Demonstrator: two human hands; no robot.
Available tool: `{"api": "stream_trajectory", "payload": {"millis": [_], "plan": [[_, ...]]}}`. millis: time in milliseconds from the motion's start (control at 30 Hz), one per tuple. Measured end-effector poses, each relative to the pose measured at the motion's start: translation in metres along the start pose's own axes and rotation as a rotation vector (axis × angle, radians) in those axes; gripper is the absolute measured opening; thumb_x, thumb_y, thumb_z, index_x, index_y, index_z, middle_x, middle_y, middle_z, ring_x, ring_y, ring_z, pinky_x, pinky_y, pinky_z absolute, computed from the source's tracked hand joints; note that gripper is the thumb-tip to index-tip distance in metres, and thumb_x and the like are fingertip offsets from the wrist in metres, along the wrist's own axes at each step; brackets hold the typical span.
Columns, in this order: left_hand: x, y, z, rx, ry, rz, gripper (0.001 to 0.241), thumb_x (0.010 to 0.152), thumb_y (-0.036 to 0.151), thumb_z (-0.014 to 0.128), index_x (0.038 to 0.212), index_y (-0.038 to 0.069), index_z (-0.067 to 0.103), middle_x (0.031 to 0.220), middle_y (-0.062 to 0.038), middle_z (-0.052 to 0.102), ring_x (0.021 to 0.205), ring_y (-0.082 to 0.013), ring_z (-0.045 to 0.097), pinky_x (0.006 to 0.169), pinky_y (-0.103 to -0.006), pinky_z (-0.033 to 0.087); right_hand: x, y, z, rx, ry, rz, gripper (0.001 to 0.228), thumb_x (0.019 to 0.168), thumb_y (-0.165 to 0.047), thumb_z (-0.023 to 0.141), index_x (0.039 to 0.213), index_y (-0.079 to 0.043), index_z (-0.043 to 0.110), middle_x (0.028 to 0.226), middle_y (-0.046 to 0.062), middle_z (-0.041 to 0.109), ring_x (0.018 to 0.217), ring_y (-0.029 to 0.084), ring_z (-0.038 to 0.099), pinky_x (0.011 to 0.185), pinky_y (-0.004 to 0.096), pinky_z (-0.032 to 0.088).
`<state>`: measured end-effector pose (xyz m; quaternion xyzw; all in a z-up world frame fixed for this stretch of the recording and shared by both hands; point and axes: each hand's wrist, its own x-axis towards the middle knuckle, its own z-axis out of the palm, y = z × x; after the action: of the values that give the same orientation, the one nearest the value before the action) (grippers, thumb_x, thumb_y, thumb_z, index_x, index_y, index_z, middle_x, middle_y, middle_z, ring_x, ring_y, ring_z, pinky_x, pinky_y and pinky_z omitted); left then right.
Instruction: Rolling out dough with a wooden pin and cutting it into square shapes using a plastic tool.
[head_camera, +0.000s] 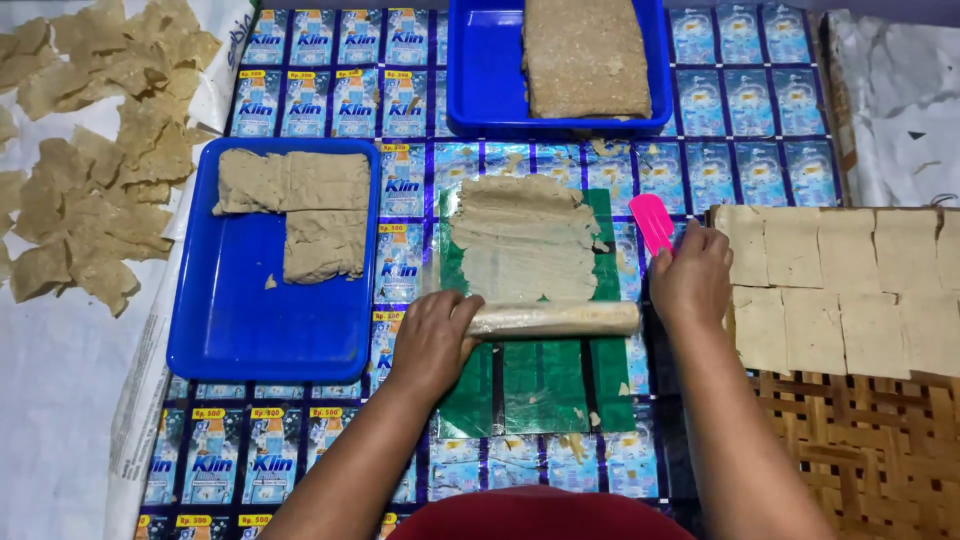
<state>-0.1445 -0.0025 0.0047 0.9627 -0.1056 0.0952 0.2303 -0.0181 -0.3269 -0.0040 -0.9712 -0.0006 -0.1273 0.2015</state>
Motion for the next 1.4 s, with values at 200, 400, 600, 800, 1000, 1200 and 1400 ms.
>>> {"api": "stream_trajectory", "payload": {"millis": [200, 400, 600, 800, 1000, 1200, 1400], "plan": [[-0.039, 0.011, -0.018, -0.064, -0.113, -0.046, 0.057, 0.072, 0.023, 0.085, 0.125, 0.014, 0.065, 0.119, -0.012, 0.064, 0.117, -0.0348, 0.057, 0.101, -0.0489, 0.041, 0.017, 0.062, 0.060, -0.298, -0.108, 0.075, 0.032, 0.095, -0.010, 0.063, 0.124, 0.002, 0.057, 0.122, 0.030, 0.059, 0.109, 0.048, 0.061, 0.083, 0.055, 0.054], [-0.051, 0.015, -0.023, -0.145, -0.076, -0.090, 0.049, 0.084, 0.035, 0.077, 0.125, 0.010, 0.067, 0.122, -0.016, 0.063, 0.116, -0.0372, 0.056, 0.098, -0.0500, 0.042, 0.018, -0.024, 0.032, -0.021, -0.137, 0.130, 0.032, 0.101, -0.017, 0.054, 0.122, 0.007, 0.046, 0.095, 0.037, 0.065, 0.086, 0.054, 0.065, 0.072, 0.061, 0.053], [-0.042, 0.011, -0.014, -0.152, -0.113, -0.127, 0.031, 0.096, 0.027, 0.064, 0.120, 0.008, 0.071, 0.116, -0.012, 0.066, 0.112, -0.0321, 0.060, 0.099, -0.0480, 0.044, 0.003, -0.142, 0.077, 0.183, -0.301, -0.060, 0.030, 0.104, -0.022, 0.050, 0.118, 0.003, 0.041, 0.078, 0.034, 0.067, 0.070, 0.055, 0.066, 0.063, 0.063, 0.051], [-0.043, 0.006, -0.011, -0.180, -0.130, -0.122, 0.029, 0.095, 0.023, 0.062, 0.118, 0.007, 0.071, 0.114, -0.012, 0.066, 0.111, -0.0312, 0.059, 0.100, -0.0473, 0.043, 0.023, -0.196, 0.097, 0.127, -0.424, -0.020, 0.029, 0.101, -0.015, 0.049, 0.120, 0.004, 0.037, 0.089, 0.036, 0.068, 0.083, 0.054, 0.067, 0.075, 0.062, 0.052], [-0.044, 0.003, -0.009, -0.184, -0.126, -0.110, 0.027, 0.095, 0.024, 0.063, 0.116, 0.007, 0.069, 0.112, -0.012, 0.065, 0.110, -0.0315, 0.059, 0.099, -0.0471, 0.043, 0.016, -0.214, 0.093, 0.076, -0.534, 0.058, 0.038, 0.092, -0.006, 0.052, 0.125, 0.004, 0.037, 0.101, 0.037, 0.068, 0.098, 0.053, 0.067, 0.086, 0.058, 0.052], [-0.031, -0.002, -0.013, -0.286, -0.123, -0.221, 0.029, 0.094, 0.018, 0.062, 0.119, 0.003, 0.063, 0.113, -0.017, 0.064, 0.112, -0.0352, 0.059, 0.100, -0.0483, 0.045, -0.030, -0.202, 0.076, 0.003, -0.667, 0.032, 0.031, 0.097, -0.009, 0.050, 0.125, 0.003, 0.040, 0.100, 0.036, 0.069, 0.096, 0.052, 0.069, 0.084, 0.058, 0.054], [0.037, -0.029, 0.006, -0.256, 0.185, -0.231, 0.048, 0.092, 0.010, 0.064, 0.135, -0.004, 0.048, 0.132, -0.027, 0.054, 0.124, -0.0449, 0.052, 0.105, -0.0507, 0.043, -0.066, -0.185, 0.045, -0.030, -0.787, -0.072, 0.032, 0.092, -0.011, 0.054, 0.119, 0.002, 0.043, 0.095, 0.033, 0.070, 0.092, 0.049, 0.070, 0.080, 0.057, 0.055]]}}
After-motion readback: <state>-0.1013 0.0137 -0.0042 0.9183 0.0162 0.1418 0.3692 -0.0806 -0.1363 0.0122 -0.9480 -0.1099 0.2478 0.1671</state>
